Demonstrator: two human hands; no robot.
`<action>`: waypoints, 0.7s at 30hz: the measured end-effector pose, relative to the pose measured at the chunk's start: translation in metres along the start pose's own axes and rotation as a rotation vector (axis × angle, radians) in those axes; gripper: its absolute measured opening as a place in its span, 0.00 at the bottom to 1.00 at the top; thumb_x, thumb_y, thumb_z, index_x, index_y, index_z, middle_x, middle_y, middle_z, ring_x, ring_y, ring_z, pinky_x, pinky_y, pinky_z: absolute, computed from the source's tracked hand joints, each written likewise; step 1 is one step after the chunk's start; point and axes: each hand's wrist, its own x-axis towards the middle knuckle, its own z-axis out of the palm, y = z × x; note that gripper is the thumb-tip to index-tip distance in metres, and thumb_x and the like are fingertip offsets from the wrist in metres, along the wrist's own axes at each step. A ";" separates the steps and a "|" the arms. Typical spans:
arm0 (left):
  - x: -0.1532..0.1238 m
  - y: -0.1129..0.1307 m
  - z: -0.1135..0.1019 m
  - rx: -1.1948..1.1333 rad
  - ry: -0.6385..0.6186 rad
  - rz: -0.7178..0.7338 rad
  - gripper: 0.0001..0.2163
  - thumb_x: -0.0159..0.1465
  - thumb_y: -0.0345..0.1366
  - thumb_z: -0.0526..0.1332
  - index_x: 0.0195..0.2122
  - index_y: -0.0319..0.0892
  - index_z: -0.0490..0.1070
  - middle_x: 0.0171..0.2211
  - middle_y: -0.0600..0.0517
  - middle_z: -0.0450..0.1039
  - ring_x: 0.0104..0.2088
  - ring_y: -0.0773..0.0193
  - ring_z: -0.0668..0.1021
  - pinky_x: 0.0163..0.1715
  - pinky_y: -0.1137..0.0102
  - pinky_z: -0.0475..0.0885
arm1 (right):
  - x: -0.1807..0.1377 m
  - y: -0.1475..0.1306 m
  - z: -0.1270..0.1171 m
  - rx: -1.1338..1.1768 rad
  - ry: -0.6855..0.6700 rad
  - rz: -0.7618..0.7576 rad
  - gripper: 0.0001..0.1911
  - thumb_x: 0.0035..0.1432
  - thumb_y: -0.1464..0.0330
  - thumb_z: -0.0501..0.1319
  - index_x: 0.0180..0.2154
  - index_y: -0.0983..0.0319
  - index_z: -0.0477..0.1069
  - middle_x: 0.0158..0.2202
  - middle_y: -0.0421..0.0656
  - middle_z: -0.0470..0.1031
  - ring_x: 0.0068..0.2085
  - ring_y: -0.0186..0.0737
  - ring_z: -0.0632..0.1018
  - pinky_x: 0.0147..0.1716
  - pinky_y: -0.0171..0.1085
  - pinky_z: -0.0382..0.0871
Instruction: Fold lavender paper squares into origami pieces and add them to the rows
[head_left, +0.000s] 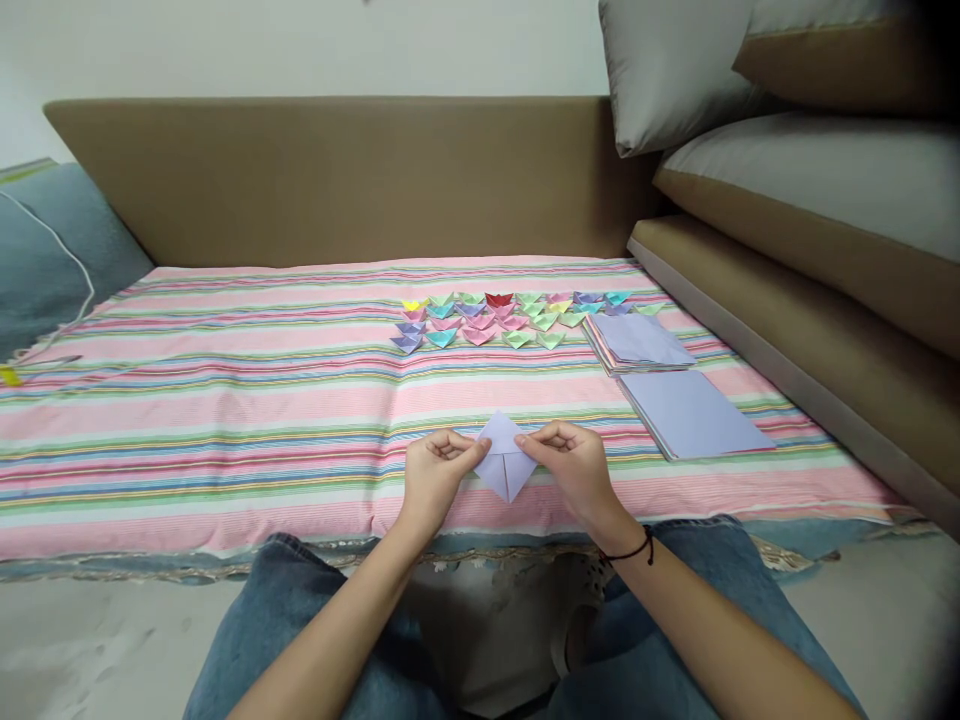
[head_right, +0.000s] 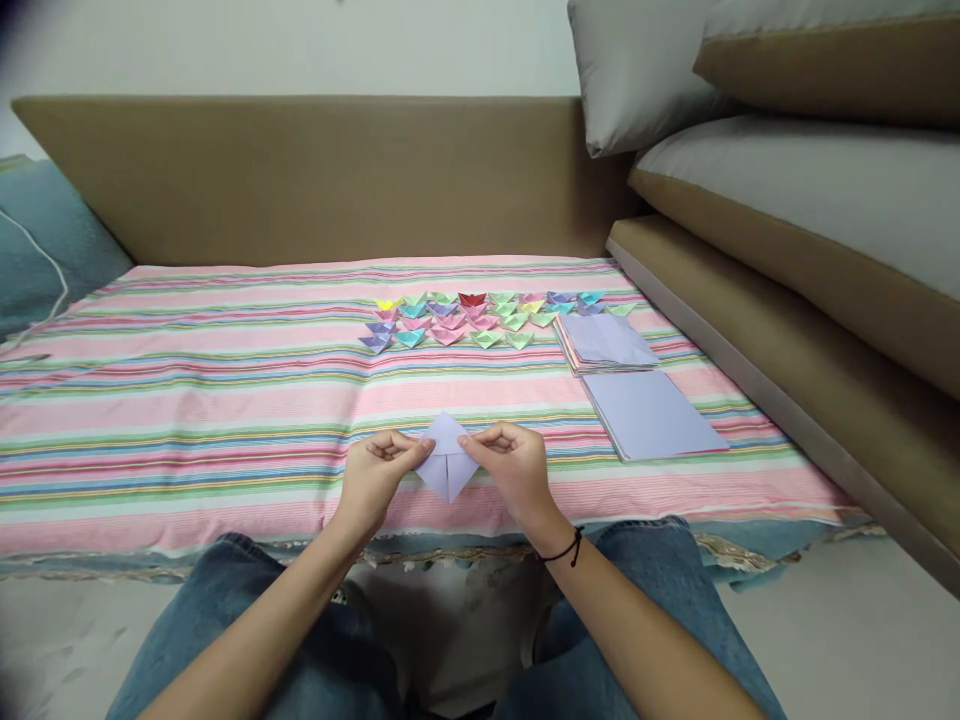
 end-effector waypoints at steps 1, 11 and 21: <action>0.000 0.000 0.000 0.000 -0.004 0.002 0.10 0.45 0.37 0.70 0.19 0.37 0.72 0.19 0.53 0.73 0.22 0.69 0.74 0.25 0.74 0.67 | 0.000 0.001 0.000 0.001 -0.003 -0.004 0.10 0.40 0.67 0.70 0.20 0.63 0.71 0.21 0.39 0.75 0.24 0.34 0.74 0.24 0.33 0.67; -0.004 0.004 0.006 -0.136 -0.135 0.060 0.19 0.48 0.35 0.69 0.33 0.43 0.58 0.22 0.58 0.72 0.24 0.70 0.74 0.25 0.77 0.67 | 0.000 -0.002 0.001 0.147 -0.075 -0.006 0.20 0.42 0.69 0.70 0.30 0.58 0.58 0.22 0.36 0.78 0.22 0.34 0.75 0.24 0.32 0.67; -0.011 0.001 0.009 -0.033 -0.102 0.047 0.25 0.48 0.36 0.69 0.40 0.45 0.54 0.19 0.60 0.70 0.15 0.74 0.67 0.16 0.81 0.59 | -0.004 -0.006 0.004 0.136 -0.068 -0.029 0.20 0.42 0.70 0.70 0.30 0.59 0.58 0.21 0.35 0.77 0.21 0.32 0.74 0.23 0.31 0.69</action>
